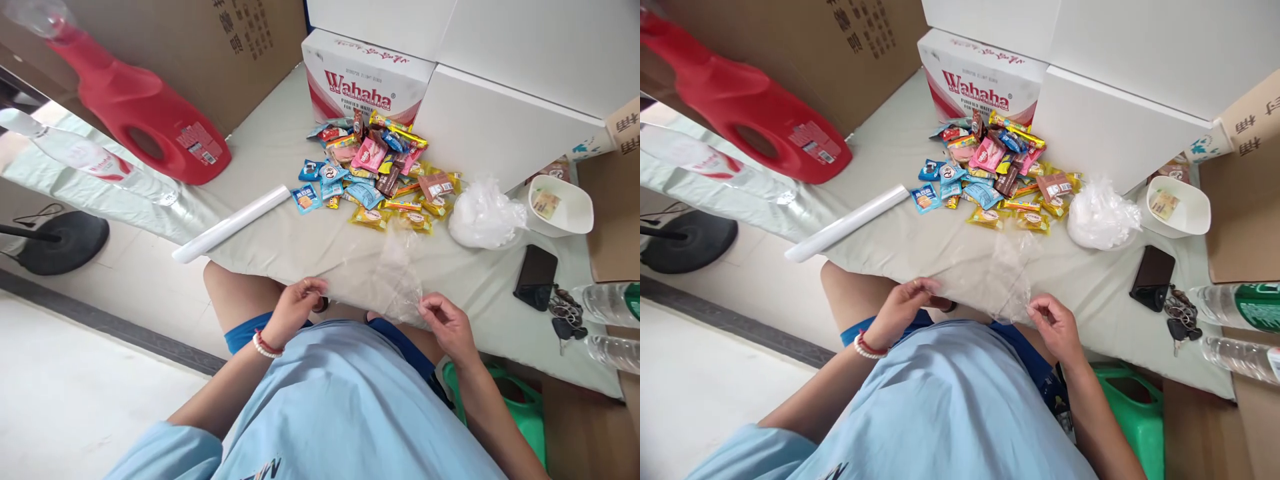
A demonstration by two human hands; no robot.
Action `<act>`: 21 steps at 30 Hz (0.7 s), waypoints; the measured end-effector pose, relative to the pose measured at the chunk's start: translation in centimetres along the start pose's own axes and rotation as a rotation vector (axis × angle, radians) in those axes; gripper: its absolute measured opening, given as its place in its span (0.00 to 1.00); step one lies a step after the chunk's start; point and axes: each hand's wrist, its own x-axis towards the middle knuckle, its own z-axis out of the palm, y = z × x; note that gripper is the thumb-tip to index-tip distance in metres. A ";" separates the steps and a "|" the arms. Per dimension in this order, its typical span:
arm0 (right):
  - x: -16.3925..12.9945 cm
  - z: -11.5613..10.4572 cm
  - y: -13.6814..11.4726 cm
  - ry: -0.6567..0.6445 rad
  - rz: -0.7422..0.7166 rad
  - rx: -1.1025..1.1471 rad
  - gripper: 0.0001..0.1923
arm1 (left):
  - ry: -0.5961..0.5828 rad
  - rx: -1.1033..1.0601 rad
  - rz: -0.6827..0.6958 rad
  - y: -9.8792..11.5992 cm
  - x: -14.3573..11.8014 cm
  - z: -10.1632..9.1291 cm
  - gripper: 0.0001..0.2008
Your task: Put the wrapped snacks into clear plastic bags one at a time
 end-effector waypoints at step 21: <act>-1.8 1.8 0.3 0.146 -0.114 -0.205 0.06 | -0.257 0.125 0.315 0.1 5.1 11.9 0.36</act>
